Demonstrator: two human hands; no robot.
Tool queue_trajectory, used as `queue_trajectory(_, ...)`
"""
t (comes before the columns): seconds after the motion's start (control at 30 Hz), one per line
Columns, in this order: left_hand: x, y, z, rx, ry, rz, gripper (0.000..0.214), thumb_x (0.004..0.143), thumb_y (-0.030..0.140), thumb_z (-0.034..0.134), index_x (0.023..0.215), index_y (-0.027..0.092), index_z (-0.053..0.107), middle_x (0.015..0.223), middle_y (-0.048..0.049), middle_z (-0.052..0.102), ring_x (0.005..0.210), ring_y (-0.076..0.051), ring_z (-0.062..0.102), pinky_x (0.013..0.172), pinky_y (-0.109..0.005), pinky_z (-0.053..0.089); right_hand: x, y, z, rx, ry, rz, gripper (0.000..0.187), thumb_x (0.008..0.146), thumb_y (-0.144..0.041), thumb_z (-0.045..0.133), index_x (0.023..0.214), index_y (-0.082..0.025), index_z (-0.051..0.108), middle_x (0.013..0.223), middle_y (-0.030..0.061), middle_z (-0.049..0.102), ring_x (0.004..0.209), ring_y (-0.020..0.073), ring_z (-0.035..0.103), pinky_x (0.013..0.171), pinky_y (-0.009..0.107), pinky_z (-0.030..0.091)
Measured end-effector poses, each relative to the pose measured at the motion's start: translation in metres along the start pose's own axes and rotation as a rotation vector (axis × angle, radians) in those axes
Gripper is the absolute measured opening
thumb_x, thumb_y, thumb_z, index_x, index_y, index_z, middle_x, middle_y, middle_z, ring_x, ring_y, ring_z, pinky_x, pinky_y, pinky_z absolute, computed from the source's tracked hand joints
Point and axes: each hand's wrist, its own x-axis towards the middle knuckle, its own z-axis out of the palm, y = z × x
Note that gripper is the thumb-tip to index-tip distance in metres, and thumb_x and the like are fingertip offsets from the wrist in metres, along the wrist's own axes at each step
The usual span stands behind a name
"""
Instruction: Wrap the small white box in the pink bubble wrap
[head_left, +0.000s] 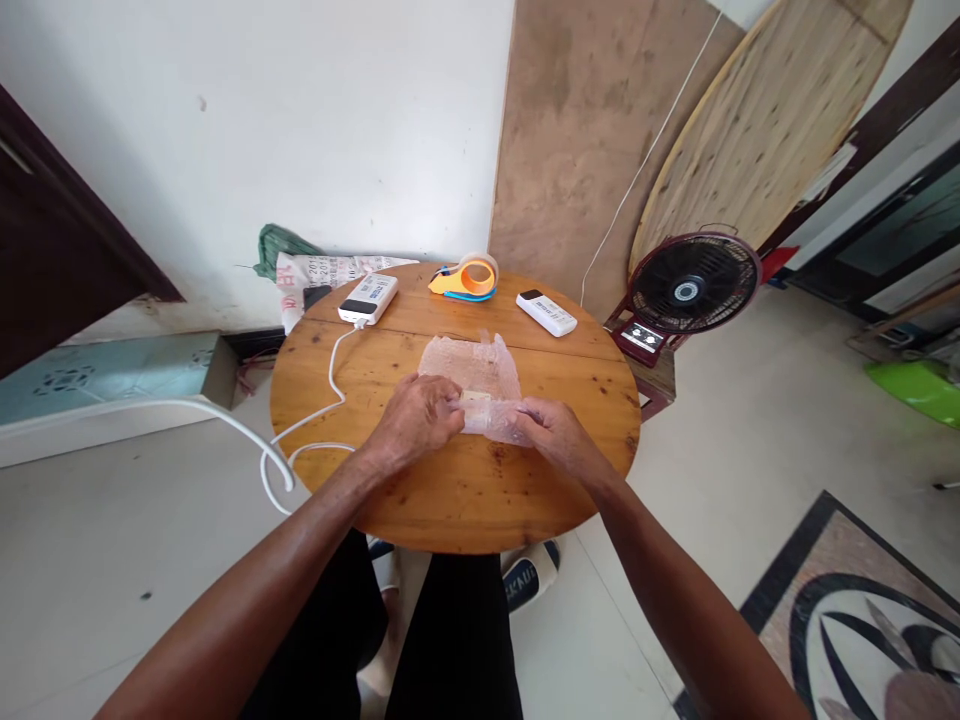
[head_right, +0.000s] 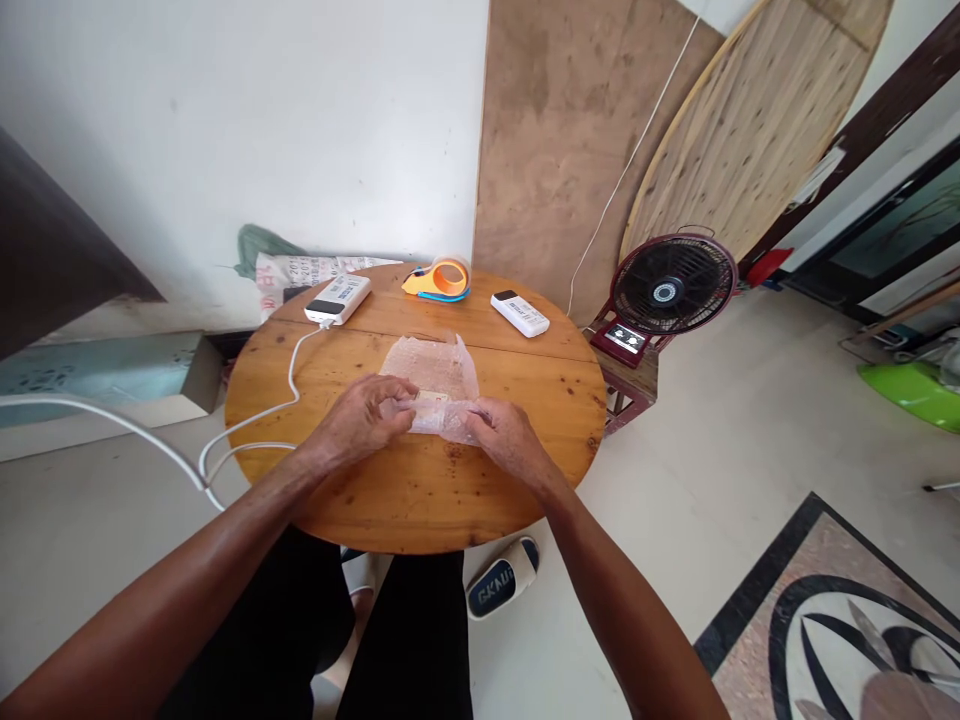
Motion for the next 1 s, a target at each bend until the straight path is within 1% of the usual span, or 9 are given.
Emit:
queue_trajectory(0.1, 0.006, -0.003, 0.008, -0.151, 0.079, -0.066, 0.004, 0.068, 0.022, 0.057, 0.067, 0.018, 0.058, 0.107, -0.0068, 0.069, 0.093, -0.020, 0.063, 0.089, -0.035, 0.047, 0.005, 0.003, -0.002, 0.069, -0.048, 0.000, 0.024, 0.086, -0.033, 0.048, 0.068, -0.017, 0.054, 0.065, -0.0029, 0.049, 0.060, 0.0110, 0.041, 0.055, 0.022, 0.029)
queue_trajectory(0.17, 0.007, -0.004, 0.012, -0.244, 0.084, -0.104, 0.006, 0.068, 0.024, 0.058, 0.066, 0.018, 0.057, 0.106, -0.0064, 0.069, 0.091, -0.019, 0.063, 0.082, -0.031, 0.049, 0.007, 0.006, -0.003, 0.115, -0.075, 0.002, 0.026, 0.086, -0.034, 0.048, 0.067, -0.017, 0.053, 0.065, -0.0028, 0.048, 0.061, 0.0110, 0.041, 0.055, 0.022, 0.030)
queue_trajectory(0.27, 0.008, -0.004, 0.016, -0.404, 0.022, -0.231, 0.013, 0.069, 0.028, 0.060, 0.074, 0.016, 0.061, 0.088, -0.0040, 0.070, 0.072, -0.015, 0.061, 0.063, -0.025, 0.047, 0.010, 0.010, -0.003, 0.149, -0.069, 0.023, 0.026, 0.085, -0.035, 0.049, 0.067, -0.017, 0.054, 0.065, -0.0021, 0.048, 0.061, 0.0113, 0.041, 0.055, 0.022, 0.031)
queue_trajectory(0.33, 0.009, -0.004, 0.016, -0.473, -0.001, -0.289, 0.017, 0.068, 0.031, 0.062, 0.077, 0.016, 0.061, 0.079, -0.0023, 0.067, 0.065, -0.013, 0.057, 0.056, -0.022, 0.043, 0.011, 0.013, -0.003, 0.160, -0.059, 0.038, 0.025, 0.085, -0.035, 0.050, 0.068, -0.017, 0.056, 0.065, -0.0017, 0.048, 0.061, 0.0114, 0.041, 0.054, 0.022, 0.032)
queue_trajectory(0.5, 0.009, -0.003, 0.013, -0.524, -0.040, -0.286, 0.018, 0.066, 0.031, 0.064, 0.073, 0.016, 0.058, 0.075, -0.0004, 0.064, 0.062, -0.011, 0.054, 0.054, -0.021, 0.040, 0.007, 0.016, -0.002, 0.199, -0.027, 0.073, 0.024, 0.083, -0.036, 0.052, 0.070, -0.017, 0.058, 0.063, -0.0017, 0.048, 0.058, 0.0113, 0.041, 0.053, 0.023, 0.033)
queue_trajectory(0.63, -0.004, 0.002, 0.011, -0.538, -0.100, -0.303, 0.016, 0.066, 0.028, 0.064, 0.073, 0.016, 0.057, 0.075, 0.0001, 0.063, 0.058, -0.009, 0.050, 0.052, -0.020, 0.038, -0.006, 0.012, -0.004, 0.210, -0.065, 0.107, 0.027, 0.082, -0.039, 0.053, 0.066, -0.017, 0.054, 0.061, -0.0025, 0.045, 0.057, 0.0106, 0.040, 0.052, 0.022, 0.032)
queue_trajectory(0.73, -0.013, 0.008, 0.008, -0.546, -0.105, -0.314, 0.013, 0.067, 0.027, 0.063, 0.072, 0.017, 0.056, 0.077, 0.0003, 0.063, 0.061, -0.010, 0.051, 0.056, -0.021, 0.040, -0.017, 0.009, -0.005, 0.241, -0.076, 0.134, 0.028, 0.081, -0.039, 0.053, 0.063, -0.017, 0.052, 0.060, -0.0030, 0.043, 0.056, 0.0103, 0.039, 0.051, 0.023, 0.031)
queue_trajectory(0.9, -0.012, 0.012, 0.007, -0.476, -0.084, -0.326, 0.018, 0.067, 0.030, 0.066, 0.077, 0.017, 0.060, 0.067, 0.0031, 0.059, 0.060, -0.010, 0.050, 0.057, -0.021, 0.039, -0.023, 0.006, -0.001, 0.283, -0.027, 0.182, 0.028, 0.080, -0.038, 0.055, 0.061, -0.018, 0.048, 0.056, -0.0039, 0.042, 0.054, 0.0104, 0.040, 0.050, 0.023, 0.031)
queue_trajectory(1.0, -0.009, 0.010, 0.008, -0.467, -0.100, -0.345, 0.020, 0.067, 0.032, 0.066, 0.078, 0.017, 0.060, 0.063, 0.0039, 0.056, 0.057, -0.009, 0.048, 0.054, -0.021, 0.036, -0.023, 0.008, 0.003, 0.238, 0.048, 0.171, 0.027, 0.080, -0.037, 0.055, 0.061, -0.018, 0.051, 0.055, -0.0036, 0.046, 0.052, 0.0109, 0.043, 0.050, 0.023, 0.032)
